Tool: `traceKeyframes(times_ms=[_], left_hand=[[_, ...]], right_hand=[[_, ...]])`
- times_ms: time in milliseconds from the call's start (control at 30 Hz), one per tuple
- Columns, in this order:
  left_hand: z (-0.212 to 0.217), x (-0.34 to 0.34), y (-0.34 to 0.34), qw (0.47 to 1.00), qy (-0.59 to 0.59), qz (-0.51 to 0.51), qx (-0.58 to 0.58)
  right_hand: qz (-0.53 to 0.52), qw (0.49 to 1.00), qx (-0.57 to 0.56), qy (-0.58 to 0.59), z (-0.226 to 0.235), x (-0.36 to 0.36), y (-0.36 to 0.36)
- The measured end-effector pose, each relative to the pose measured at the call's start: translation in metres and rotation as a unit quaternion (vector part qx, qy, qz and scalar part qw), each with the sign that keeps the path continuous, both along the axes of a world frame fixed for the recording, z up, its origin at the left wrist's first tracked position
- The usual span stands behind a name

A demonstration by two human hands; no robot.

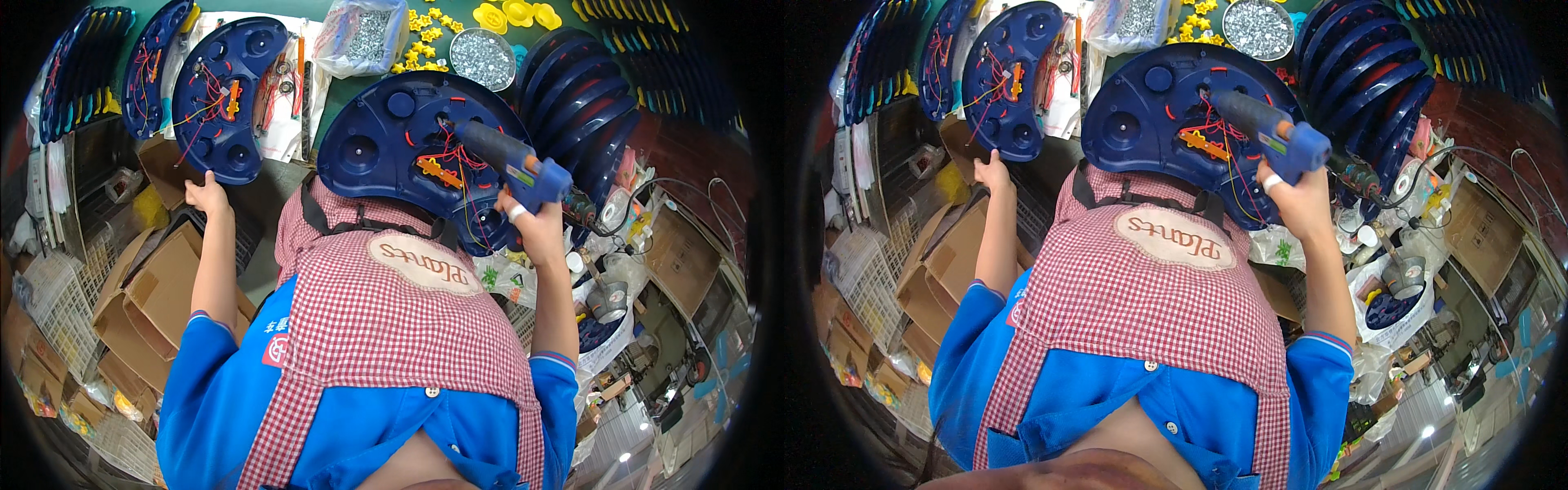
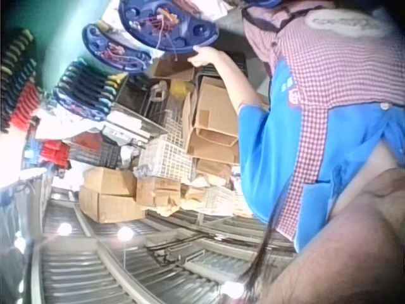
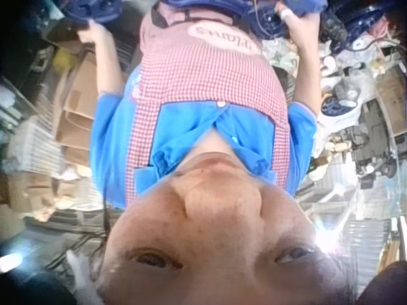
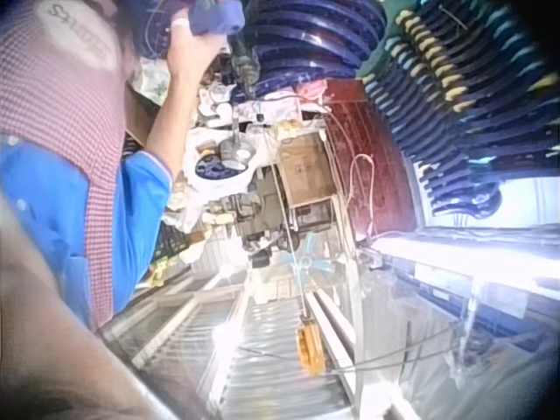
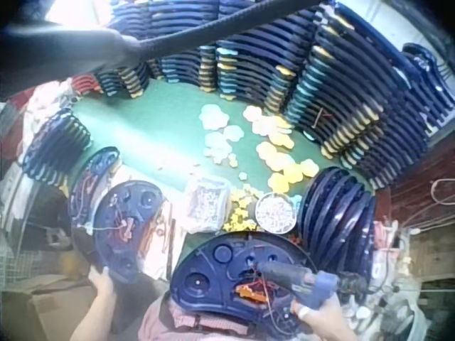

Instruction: The person assembles blue plastic toy parts by hand, attaching small colored plastic pieces and wires to the interior of the shells. They use a hot glue gun to secure components and a power drill to fasten parts. Finished units are stacked on the table.

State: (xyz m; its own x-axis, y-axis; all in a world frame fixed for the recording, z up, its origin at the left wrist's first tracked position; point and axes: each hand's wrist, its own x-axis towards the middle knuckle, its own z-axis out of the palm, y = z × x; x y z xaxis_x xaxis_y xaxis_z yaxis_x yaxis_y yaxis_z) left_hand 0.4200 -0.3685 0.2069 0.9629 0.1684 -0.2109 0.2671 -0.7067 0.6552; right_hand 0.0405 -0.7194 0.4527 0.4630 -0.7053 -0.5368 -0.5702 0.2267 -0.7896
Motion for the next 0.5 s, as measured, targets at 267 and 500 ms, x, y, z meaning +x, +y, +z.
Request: traceKeyframes(times_ms=[267, 500], left_hand=[[0.125, -0.048, -0.118, 0.907, -0.190, -0.362, -0.102], [0.157, -0.094, -0.188, 0.809, 0.019, -0.569, -0.144]], right_hand=[[-0.046, 0.994, -0.070, 0.071, -0.003, -0.016, -0.009], [-0.006, 0.985, -0.073, 0.156, 0.011, -0.041, -0.010]])
